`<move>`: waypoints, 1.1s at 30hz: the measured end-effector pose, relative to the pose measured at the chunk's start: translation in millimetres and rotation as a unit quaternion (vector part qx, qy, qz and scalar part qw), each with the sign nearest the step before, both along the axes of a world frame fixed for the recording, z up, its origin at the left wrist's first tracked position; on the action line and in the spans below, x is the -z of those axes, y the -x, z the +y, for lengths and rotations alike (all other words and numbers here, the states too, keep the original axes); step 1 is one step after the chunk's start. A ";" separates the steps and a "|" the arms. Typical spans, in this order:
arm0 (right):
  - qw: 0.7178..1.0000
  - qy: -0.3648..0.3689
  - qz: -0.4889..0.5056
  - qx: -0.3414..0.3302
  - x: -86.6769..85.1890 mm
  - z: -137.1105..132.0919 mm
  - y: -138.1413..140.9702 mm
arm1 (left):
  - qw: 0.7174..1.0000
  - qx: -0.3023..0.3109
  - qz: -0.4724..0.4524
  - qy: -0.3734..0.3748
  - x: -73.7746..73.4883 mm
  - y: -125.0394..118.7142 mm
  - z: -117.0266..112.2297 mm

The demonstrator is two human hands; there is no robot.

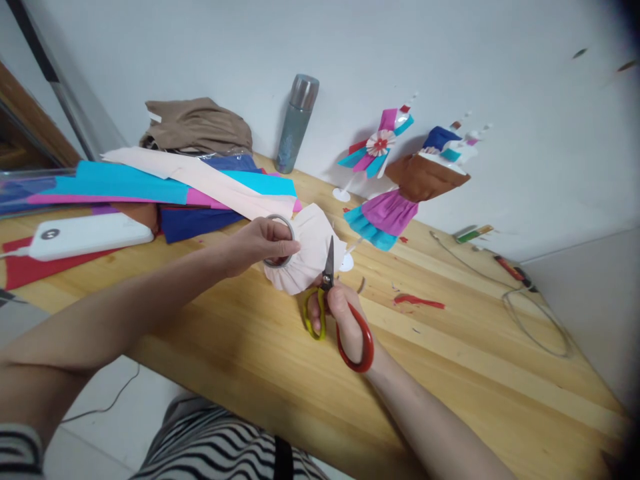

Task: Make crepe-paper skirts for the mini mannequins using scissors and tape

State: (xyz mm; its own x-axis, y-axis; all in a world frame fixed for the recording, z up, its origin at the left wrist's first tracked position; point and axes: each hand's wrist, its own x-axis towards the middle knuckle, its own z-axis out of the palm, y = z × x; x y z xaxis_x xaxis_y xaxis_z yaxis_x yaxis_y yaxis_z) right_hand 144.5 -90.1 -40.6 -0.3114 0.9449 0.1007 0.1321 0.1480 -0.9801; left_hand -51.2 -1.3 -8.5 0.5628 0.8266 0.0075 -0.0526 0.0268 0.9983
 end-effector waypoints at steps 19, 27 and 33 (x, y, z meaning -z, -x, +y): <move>1.000 0.012 -0.007 0.016 -8.1 -1.4 2.9 | 1.000 0.000 0.026 -0.015 -3.5 1.4 0.1; 0.999 0.017 -0.020 0.020 -9.6 -2.2 2.4 | 1.000 -0.007 0.020 -0.008 -4.8 1.5 0.5; 1.000 0.015 0.002 0.004 -8.5 -0.1 3.5 | 0.999 0.003 0.030 -0.011 -5.3 1.6 0.6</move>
